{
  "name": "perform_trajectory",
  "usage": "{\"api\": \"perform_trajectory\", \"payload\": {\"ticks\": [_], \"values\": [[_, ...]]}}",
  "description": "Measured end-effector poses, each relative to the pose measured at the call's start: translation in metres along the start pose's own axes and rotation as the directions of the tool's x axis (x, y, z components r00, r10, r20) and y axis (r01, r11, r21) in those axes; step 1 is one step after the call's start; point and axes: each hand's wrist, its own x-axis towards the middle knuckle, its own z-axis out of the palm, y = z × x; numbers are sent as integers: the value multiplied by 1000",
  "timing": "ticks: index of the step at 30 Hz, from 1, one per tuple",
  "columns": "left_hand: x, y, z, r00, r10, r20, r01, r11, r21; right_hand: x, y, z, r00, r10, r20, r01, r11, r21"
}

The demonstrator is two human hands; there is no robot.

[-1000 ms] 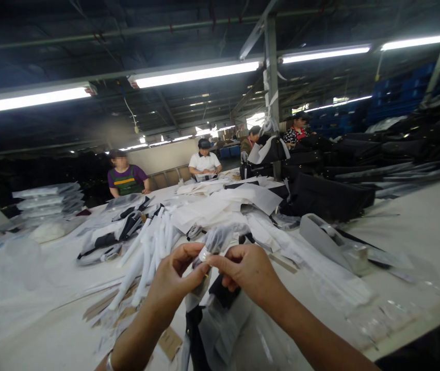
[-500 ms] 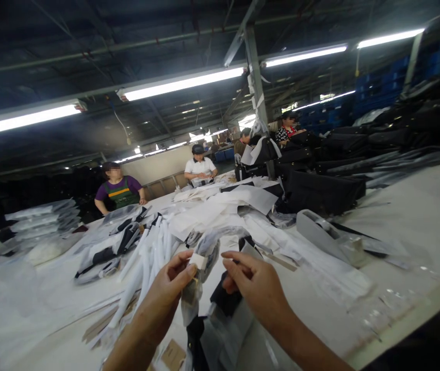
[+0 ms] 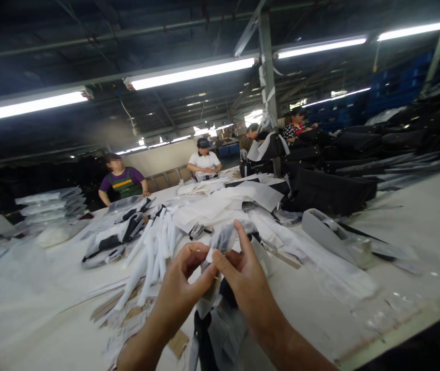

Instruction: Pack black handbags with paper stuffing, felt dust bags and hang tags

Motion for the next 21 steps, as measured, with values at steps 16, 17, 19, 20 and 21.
{"api": "perform_trajectory", "payload": {"ticks": [16,17,19,20,21], "values": [[-77,-97,43,998,11,56,-9,999,-52,44,-14,-9,996,-83,29,88,971,-221],[-75,-96,46,998,19,59,-17,999,-42,46,-11,-16,996,-81,44,89,962,-259],[-70,-95,47,994,56,94,-55,998,-15,51,-3,-34,997,-47,61,67,927,-369],[-69,-95,46,989,83,125,-82,997,-11,53,2,-45,998,-29,56,51,898,-438],[-68,-97,44,983,108,147,-108,994,-12,55,7,-56,999,-17,40,35,861,-508]]}}
